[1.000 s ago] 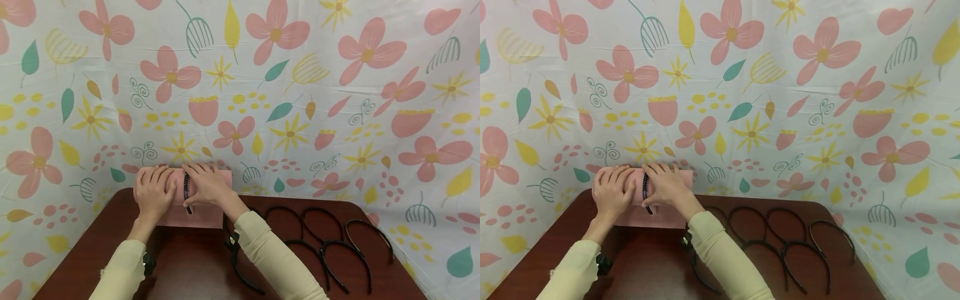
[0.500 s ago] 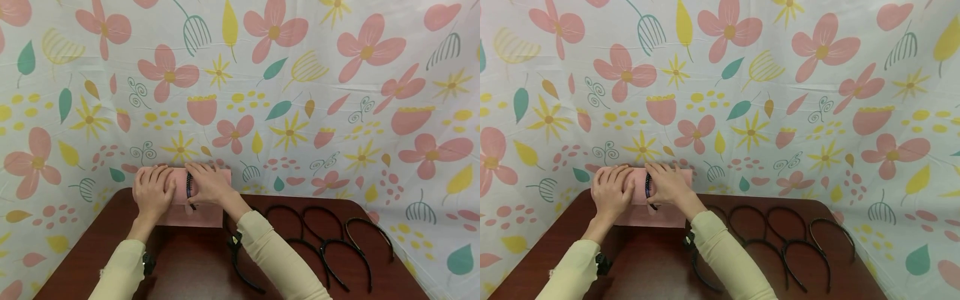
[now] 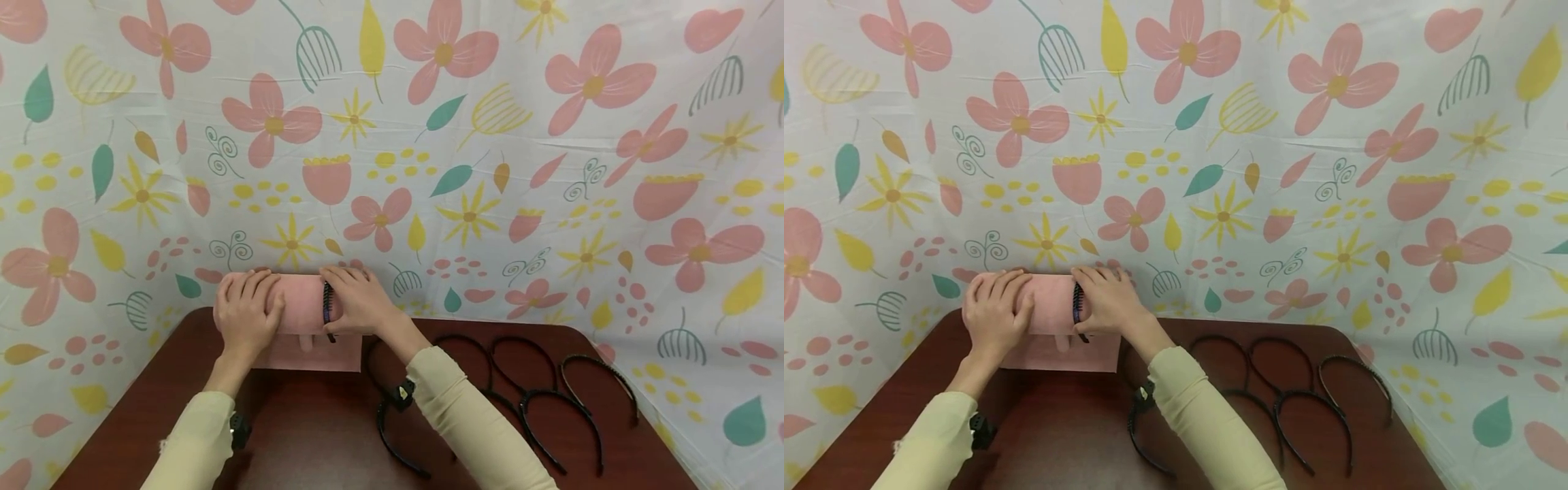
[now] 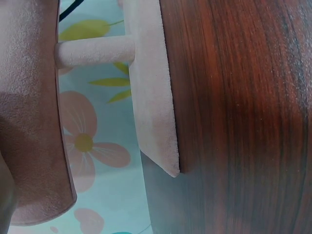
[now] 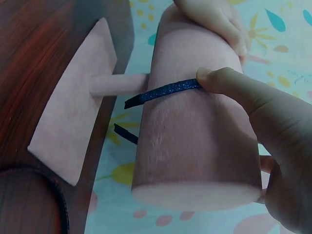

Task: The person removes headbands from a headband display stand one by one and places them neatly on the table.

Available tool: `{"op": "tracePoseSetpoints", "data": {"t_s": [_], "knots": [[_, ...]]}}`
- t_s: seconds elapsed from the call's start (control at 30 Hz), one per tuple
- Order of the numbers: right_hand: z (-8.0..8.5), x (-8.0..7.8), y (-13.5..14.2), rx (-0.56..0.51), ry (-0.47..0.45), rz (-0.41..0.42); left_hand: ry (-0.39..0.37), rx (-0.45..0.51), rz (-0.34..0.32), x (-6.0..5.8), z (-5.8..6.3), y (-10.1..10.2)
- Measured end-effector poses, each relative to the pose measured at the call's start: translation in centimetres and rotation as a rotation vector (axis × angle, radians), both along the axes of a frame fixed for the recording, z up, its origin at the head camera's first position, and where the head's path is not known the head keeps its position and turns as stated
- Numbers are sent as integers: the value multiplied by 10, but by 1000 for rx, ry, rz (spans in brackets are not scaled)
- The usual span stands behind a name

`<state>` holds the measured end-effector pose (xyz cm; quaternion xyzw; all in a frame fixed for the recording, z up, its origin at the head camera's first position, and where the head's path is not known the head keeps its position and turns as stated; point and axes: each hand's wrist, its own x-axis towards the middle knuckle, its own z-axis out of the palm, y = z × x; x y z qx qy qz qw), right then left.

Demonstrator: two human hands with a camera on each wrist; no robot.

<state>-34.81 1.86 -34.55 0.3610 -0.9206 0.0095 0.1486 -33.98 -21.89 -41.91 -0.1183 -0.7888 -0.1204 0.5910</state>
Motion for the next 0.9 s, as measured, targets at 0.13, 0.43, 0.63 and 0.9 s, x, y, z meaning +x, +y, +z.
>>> {"op": "tracePoseSetpoints", "data": {"t_s": [0.13,0.43,0.63,0.9], "knots": [[1,0,9,-10,-33,9,-9,10,-6,1,0,1],[1,0,30,-28,-60,3,9,19,-15,1,0,2],[1,2,43,-35,-21,-1,13,19,-17,1,0,2],[-2,4,61,-82,-23,25,40,23,-28,0,0,3]]}}
